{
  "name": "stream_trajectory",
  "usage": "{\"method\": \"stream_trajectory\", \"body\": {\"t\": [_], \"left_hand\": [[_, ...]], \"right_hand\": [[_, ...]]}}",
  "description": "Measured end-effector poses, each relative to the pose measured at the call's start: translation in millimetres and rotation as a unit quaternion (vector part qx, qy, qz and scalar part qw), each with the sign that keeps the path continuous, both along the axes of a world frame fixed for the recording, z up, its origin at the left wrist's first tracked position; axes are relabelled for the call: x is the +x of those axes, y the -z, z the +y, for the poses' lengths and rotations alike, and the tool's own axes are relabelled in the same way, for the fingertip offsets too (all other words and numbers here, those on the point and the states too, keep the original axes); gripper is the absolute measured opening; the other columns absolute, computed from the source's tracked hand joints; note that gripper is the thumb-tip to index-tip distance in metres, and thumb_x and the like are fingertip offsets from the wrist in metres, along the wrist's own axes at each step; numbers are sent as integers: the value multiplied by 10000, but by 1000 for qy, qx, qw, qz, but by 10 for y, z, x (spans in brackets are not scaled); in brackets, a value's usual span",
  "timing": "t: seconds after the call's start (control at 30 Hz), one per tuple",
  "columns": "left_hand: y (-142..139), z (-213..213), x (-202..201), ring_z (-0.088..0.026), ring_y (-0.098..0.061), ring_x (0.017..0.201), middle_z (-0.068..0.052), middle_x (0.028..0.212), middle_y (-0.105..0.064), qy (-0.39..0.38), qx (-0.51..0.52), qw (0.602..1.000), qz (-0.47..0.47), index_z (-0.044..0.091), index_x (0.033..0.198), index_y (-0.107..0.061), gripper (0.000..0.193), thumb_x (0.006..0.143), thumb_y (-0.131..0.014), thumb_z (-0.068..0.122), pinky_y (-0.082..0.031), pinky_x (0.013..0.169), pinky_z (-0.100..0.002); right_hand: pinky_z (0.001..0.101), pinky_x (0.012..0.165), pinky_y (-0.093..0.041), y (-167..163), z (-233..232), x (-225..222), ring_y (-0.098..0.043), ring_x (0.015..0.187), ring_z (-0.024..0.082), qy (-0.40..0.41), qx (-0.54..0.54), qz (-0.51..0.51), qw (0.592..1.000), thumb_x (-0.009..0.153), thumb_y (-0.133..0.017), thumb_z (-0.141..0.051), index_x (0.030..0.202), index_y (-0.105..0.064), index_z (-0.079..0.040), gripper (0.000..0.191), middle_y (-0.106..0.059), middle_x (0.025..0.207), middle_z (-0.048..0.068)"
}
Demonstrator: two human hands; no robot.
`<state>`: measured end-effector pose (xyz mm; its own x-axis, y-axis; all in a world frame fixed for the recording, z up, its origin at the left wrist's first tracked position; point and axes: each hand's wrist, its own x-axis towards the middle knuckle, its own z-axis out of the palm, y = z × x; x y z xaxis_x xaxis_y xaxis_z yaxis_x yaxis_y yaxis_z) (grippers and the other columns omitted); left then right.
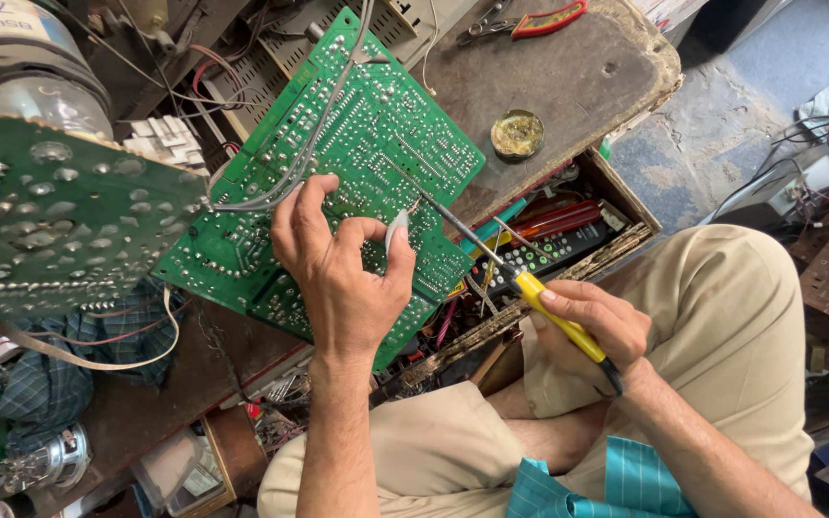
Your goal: The person uses a soldering iron and solder wire to reflow solder joints on a green circuit board. They hold the board with one hand and apply heat and solder with the other, working across multiple points on the board.
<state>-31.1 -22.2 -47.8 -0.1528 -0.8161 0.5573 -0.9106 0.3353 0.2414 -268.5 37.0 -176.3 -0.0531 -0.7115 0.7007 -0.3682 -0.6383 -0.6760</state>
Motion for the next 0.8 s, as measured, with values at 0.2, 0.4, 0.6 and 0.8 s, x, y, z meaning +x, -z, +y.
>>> {"method": "stream_trajectory", "body": {"t": [0.2, 0.4, 0.6, 0.8], "left_hand": [[31, -27, 97, -365, -385, 1399, -171, 1448, -494, -4, 2, 1000, 2, 75, 791, -658, 214, 880, -805, 203, -304, 1181, -549], [30, -22, 158, -365, -388, 1401, -169, 1450, -497, -2, 0, 1000, 8, 70, 807, -660, 219, 894, -804, 209, -304, 1185, -546], [66, -57, 185, -365, -389, 1398, -170, 1455, -494, -6, 3, 1000, 4, 74, 800, -656, 222, 895, -798, 215, -308, 1184, -543], [42, -31, 206, -367, -384, 1404, -168, 1459, -491, -4, -1, 1000, 5, 75, 806, -659, 217, 898, -796, 215, -301, 1188, -549]], "right_hand": [[293, 740, -618, 45, -41, 115, -766, 842, 204, -14, 4, -24, 1000, 831, -771, 56, 1088, -696, -24, 279, -753, 998, 169], [286, 731, -616, 43, -64, 165, -770, 837, 208, -27, 27, -38, 999, 833, -792, 37, 1095, -694, -23, 287, -756, 1011, 178], [301, 751, -613, 34, -101, 172, -767, 871, 228, -23, 19, -20, 999, 838, -781, 46, 1107, -688, -7, 290, -745, 1038, 193], [280, 741, -624, 10, -67, 242, -774, 859, 199, -42, 41, -57, 997, 845, -786, 48, 1112, -690, -14, 290, -757, 1025, 168]]}}
